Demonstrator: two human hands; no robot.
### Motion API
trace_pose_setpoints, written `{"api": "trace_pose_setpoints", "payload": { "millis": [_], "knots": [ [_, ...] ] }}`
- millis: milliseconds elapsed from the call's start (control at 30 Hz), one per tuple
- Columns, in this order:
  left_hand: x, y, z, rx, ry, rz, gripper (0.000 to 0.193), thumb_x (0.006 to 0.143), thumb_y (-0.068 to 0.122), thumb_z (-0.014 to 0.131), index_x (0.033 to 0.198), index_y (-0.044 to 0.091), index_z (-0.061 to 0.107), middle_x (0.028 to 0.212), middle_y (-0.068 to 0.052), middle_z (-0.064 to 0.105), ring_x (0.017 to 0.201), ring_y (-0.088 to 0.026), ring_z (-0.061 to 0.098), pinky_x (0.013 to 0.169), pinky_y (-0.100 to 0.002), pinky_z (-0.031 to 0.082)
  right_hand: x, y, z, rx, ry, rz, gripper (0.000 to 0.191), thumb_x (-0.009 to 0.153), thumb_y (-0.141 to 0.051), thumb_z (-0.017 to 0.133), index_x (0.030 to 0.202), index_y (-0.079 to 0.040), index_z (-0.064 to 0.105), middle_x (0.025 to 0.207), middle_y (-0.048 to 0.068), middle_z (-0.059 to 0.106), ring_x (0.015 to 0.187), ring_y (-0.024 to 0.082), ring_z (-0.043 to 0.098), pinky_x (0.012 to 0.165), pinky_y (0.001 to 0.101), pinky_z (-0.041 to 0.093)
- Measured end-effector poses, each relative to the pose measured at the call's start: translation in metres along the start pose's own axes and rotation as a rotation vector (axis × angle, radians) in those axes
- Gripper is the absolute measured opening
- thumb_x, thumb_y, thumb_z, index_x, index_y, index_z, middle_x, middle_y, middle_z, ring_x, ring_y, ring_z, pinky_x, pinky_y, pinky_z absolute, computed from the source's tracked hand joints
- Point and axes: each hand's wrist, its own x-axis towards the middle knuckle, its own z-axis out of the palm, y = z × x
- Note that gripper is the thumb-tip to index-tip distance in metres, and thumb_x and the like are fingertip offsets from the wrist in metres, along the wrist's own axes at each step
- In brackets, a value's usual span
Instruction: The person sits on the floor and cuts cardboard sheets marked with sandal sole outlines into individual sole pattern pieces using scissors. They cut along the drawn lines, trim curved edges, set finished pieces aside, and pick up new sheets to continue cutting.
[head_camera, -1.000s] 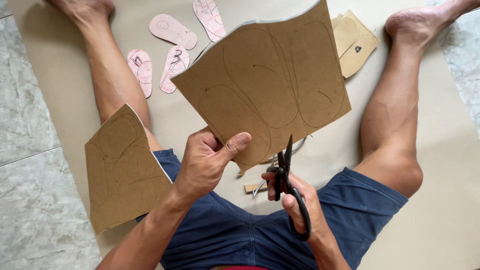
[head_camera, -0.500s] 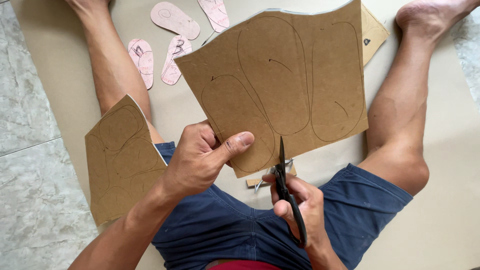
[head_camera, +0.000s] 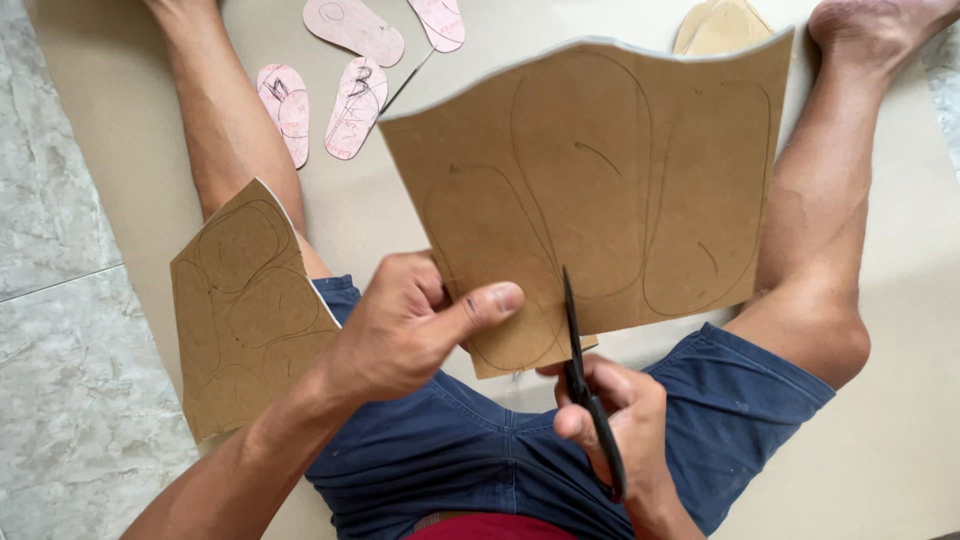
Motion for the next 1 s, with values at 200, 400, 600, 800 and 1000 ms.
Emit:
{"api": "trace_pose_setpoints", "payload": {
  "millis": [200, 400, 600, 800, 1000],
  "knots": [
    [-0.002, 0.002, 0.003, 0.059, -0.010, -0.032, 0.030, 0.098, 0.024, 0.069, 0.094, -0.005, 0.077, 0.075, -0.002, 0.071, 0.068, -0.004, 0.057, 0.055, -0.025, 0.048, 0.003, -0.011, 0.004, 0.078, -0.009, -0.005, 0.069, 0.073, -0.069, 0.079, 0.079, -0.003, 0.062, 0.071, -0.004, 0.055, 0.064, 0.005, 0.048, 0.055, 0.0209, 0.036],
    [0.001, 0.005, -0.001, -0.069, -0.061, -0.023, 0.028, 0.096, 0.023, 0.068, 0.101, -0.005, 0.074, 0.085, -0.002, 0.076, 0.077, -0.003, 0.063, 0.063, -0.024, 0.054, -0.002, -0.004, -0.002, -0.011, 0.029, -0.025, 0.068, 0.070, -0.068, 0.080, 0.074, -0.002, 0.063, 0.065, -0.004, 0.053, 0.059, 0.005, 0.046, 0.051, 0.0213, 0.033],
    [0.002, 0.004, -0.003, -0.052, -0.093, -0.048, 0.031, 0.098, 0.023, 0.068, 0.100, -0.007, 0.075, 0.083, -0.003, 0.074, 0.075, -0.005, 0.062, 0.061, -0.025, 0.054, -0.005, -0.002, -0.004, -0.025, 0.034, -0.058, 0.067, 0.070, -0.064, 0.081, 0.082, 0.001, 0.069, 0.064, -0.003, 0.055, 0.057, 0.004, 0.048, 0.049, 0.0213, 0.033],
    [0.003, 0.003, -0.006, -0.071, -0.108, -0.065, 0.030, 0.097, 0.023, 0.068, 0.102, -0.006, 0.073, 0.083, -0.002, 0.073, 0.075, -0.004, 0.063, 0.061, -0.025, 0.055, -0.006, 0.001, -0.008, -0.017, 0.020, -0.049, 0.068, 0.069, -0.059, 0.083, 0.091, 0.004, 0.075, 0.063, -0.003, 0.057, 0.056, 0.005, 0.049, 0.048, 0.0219, 0.035],
    [0.001, 0.008, -0.002, 0.056, -0.028, -0.014, 0.035, 0.099, 0.028, 0.065, 0.108, -0.004, 0.073, 0.081, -0.002, 0.074, 0.071, -0.004, 0.062, 0.056, -0.023, 0.051, -0.009, 0.010, -0.014, -0.094, -0.017, -0.025, 0.063, 0.068, -0.057, 0.084, 0.086, 0.003, 0.076, 0.060, -0.003, 0.054, 0.052, 0.006, 0.049, 0.047, 0.0218, 0.035]
  ]
}}
